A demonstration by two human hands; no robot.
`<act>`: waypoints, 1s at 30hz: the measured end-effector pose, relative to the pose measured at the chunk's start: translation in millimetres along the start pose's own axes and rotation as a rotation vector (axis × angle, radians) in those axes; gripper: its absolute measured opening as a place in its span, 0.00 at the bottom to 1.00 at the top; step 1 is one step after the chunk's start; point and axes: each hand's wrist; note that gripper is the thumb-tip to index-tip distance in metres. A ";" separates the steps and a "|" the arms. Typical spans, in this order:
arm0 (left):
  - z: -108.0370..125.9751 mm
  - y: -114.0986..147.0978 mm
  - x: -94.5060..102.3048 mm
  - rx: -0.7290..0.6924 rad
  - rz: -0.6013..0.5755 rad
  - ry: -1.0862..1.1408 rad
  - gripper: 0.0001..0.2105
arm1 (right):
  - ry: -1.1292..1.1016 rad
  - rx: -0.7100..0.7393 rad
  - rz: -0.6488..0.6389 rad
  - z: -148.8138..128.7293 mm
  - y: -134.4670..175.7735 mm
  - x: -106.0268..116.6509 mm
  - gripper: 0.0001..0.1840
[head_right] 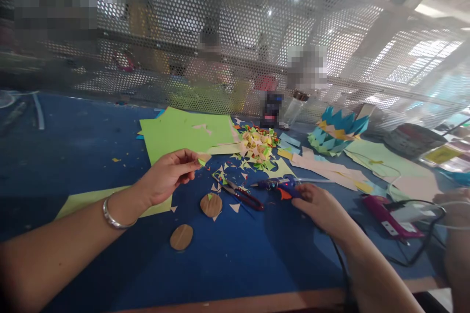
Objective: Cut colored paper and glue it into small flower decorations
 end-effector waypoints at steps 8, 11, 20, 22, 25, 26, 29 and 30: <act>1.5 -1.0 -5.6 -0.001 -0.017 -0.023 0.11 | -0.747 -0.115 -0.171 -43.6 23.5 3.8 0.13; 0.8 -0.6 -6.3 0.000 -0.011 -0.012 0.11 | -0.807 -0.083 -0.197 -49.4 23.6 -0.1 0.19; 2.0 -2.6 -9.0 0.034 0.015 0.023 0.11 | -1.067 -0.030 -0.173 -64.7 22.5 -18.6 0.09; 1.4 -2.3 -10.5 0.032 0.006 0.027 0.11 | -1.091 -0.028 -0.219 -69.5 19.3 -23.7 0.06; -0.4 -1.2 -12.2 0.022 -0.022 0.034 0.11 | -1.084 -0.021 -0.238 -76.5 13.7 -33.5 0.04; -0.8 -0.8 -12.4 0.019 -0.028 0.038 0.11 | -1.068 -0.017 -0.240 -78.7 12.3 -36.8 0.04; -1.7 -0.3 -11.4 0.014 -0.031 0.051 0.11 | -1.019 -0.005 -0.253 -84.7 10.3 -43.8 0.05; -2.0 -0.4 -10.7 0.010 -0.028 0.053 0.10 | -1.011 0.004 -0.262 -86.4 10.2 -44.9 0.06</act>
Point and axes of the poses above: each hand's wrist, its own y-axis away from the middle knuckle, its own x-axis out of the back of the hand, z = x × y, and after that the axes turned 11 degrees about -y, right-handed
